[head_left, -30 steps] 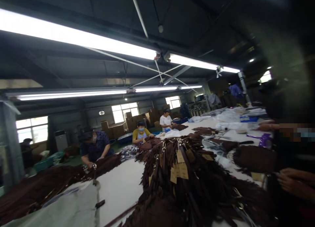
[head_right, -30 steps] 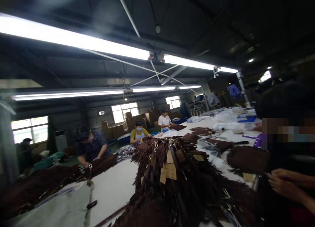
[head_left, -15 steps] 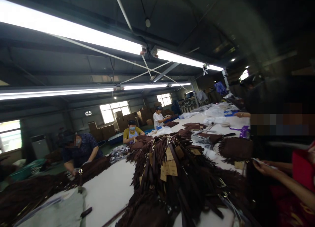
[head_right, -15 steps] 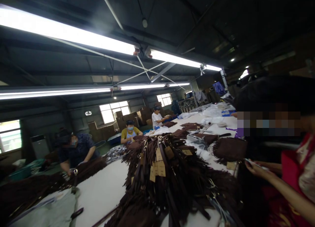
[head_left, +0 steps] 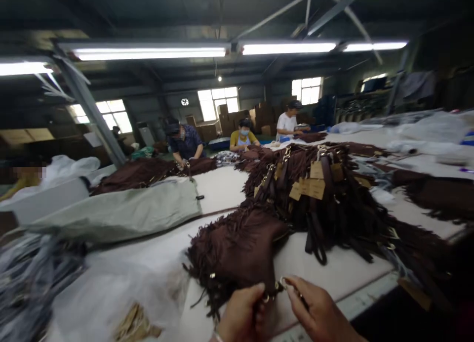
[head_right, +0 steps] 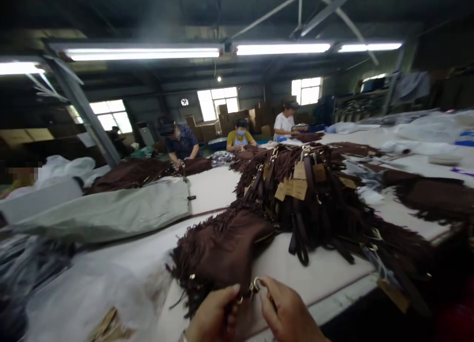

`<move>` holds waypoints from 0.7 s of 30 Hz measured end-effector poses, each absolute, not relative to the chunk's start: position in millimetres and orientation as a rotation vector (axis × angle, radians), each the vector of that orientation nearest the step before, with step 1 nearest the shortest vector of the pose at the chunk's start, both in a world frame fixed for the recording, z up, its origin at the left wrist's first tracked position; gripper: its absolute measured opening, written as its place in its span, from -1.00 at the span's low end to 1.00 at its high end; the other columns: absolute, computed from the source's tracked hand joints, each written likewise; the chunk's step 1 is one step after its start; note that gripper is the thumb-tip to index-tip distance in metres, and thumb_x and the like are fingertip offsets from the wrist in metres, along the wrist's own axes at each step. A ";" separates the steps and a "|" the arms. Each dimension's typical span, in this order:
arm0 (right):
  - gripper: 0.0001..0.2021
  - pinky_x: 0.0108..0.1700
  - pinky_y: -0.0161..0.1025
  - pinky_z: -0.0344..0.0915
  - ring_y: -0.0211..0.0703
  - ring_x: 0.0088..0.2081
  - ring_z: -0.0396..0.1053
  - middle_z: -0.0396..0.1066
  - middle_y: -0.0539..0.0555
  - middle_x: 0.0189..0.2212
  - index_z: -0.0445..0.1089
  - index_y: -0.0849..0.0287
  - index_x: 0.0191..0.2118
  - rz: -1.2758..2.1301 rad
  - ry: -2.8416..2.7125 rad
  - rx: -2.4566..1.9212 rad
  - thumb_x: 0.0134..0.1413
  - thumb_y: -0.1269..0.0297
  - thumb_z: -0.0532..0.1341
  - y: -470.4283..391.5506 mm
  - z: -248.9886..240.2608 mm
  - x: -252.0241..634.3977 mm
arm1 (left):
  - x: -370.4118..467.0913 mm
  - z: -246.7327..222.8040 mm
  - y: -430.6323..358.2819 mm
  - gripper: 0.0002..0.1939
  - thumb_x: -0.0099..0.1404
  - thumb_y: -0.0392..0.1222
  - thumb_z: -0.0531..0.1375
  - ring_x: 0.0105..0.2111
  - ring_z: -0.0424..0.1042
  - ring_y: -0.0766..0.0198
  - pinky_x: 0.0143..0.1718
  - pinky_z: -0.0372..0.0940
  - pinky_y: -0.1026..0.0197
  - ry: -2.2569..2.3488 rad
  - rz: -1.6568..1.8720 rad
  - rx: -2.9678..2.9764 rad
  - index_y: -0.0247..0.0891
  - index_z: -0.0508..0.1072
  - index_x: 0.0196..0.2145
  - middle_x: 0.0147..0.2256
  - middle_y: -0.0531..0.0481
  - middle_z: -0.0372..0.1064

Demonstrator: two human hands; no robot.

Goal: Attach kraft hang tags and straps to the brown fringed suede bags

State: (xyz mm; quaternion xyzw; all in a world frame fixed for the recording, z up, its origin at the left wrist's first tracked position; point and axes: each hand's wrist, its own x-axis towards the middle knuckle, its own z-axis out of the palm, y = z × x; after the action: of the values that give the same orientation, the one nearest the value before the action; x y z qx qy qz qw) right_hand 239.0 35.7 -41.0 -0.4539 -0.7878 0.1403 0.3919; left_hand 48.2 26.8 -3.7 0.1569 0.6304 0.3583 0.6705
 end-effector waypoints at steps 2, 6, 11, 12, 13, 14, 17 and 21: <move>-0.74 -0.15 -0.31 0.45 -0.16 -0.19 0.52 0.54 0.14 -0.23 0.33 0.20 0.03 0.183 -2.042 -1.085 0.31 0.30 0.04 24.0 -37.5 234.6 | 49.3 -8.8 33.4 -0.72 0.27 -0.07 0.24 -0.65 0.18 0.46 -0.66 0.04 0.41 1.303 0.773 0.359 -0.41 0.47 -0.38 -0.55 0.05 0.27; -0.73 -0.23 -0.27 0.50 -0.13 -0.25 0.54 0.55 0.20 -0.26 0.35 0.30 0.00 -0.265 -2.114 -1.024 0.33 0.37 -0.02 18.5 -26.8 225.7 | 60.4 -2.7 37.4 -0.71 0.19 -0.07 0.24 -0.72 -0.01 0.53 -0.69 -0.16 0.42 1.147 0.807 0.436 -0.40 0.43 -0.48 -0.64 0.15 0.12; -0.73 -0.32 -0.22 0.45 -0.04 -0.25 0.51 0.54 0.30 -0.19 0.45 0.29 -0.24 -0.897 -2.206 -0.921 0.28 0.52 0.00 20.3 -16.4 221.8 | 71.7 11.5 34.5 -0.75 0.17 -0.10 0.22 -0.72 -0.01 0.53 -0.69 -0.18 0.42 1.122 0.865 0.405 -0.38 0.40 -0.47 -0.63 0.15 0.15; -0.73 -0.33 -0.21 0.43 -0.04 -0.26 0.50 0.53 0.32 -0.18 0.46 0.30 -0.24 -0.949 -2.199 -0.933 0.27 0.52 0.00 20.4 -16.3 221.1 | 73.2 13.2 34.5 -0.76 0.18 -0.10 0.21 -0.72 0.00 0.53 -0.69 -0.18 0.43 1.119 0.875 0.400 -0.37 0.39 -0.47 -0.63 0.14 0.15; -0.74 -0.34 -0.21 0.42 -0.04 -0.27 0.49 0.52 0.33 -0.17 0.46 0.30 -0.24 -0.972 -2.189 -0.959 0.27 0.52 0.01 20.5 -16.8 220.4 | 74.6 14.4 34.7 -0.76 0.19 -0.11 0.20 -0.72 0.00 0.53 -0.69 -0.18 0.43 1.119 0.883 0.396 -0.37 0.38 -0.48 -0.63 0.14 0.15; -0.75 -0.35 -0.21 0.40 -0.05 -0.28 0.48 0.52 0.33 -0.16 0.46 0.30 -0.22 -0.978 -2.181 -0.988 0.27 0.52 0.02 20.7 -17.8 219.6 | 76.1 15.2 34.9 -0.77 0.20 -0.12 0.19 -0.72 0.01 0.53 -0.70 -0.17 0.43 1.120 0.889 0.393 -0.36 0.37 -0.48 -0.63 0.14 0.15; -0.75 -0.39 -0.23 0.36 -0.09 -0.32 0.44 0.52 0.30 -0.16 0.47 0.29 -0.17 -0.997 -2.169 -1.038 0.26 0.52 0.04 22.0 -21.7 217.4 | 80.9 15.4 35.0 -0.77 0.22 -0.13 0.17 -0.73 0.02 0.53 -0.71 -0.17 0.44 1.131 0.910 0.384 -0.34 0.34 -0.49 -0.62 0.14 0.16; -0.74 -0.42 -0.24 0.31 -0.11 -0.35 0.42 0.50 0.30 -0.12 0.47 0.29 -0.18 -1.045 -2.158 -1.043 0.24 0.53 0.03 25.5 -26.9 216.9 | 86.0 15.9 34.7 -0.75 0.23 -0.13 0.17 -0.73 0.02 0.53 -0.73 -0.15 0.45 1.146 0.944 0.346 -0.33 0.31 -0.52 -0.63 0.13 0.16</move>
State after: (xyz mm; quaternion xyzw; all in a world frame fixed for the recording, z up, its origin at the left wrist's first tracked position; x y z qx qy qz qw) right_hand 216.9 25.5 -26.9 -0.3851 -0.7968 -0.3859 0.2605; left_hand 86.0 34.7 15.9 0.1567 0.5189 0.4276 0.7234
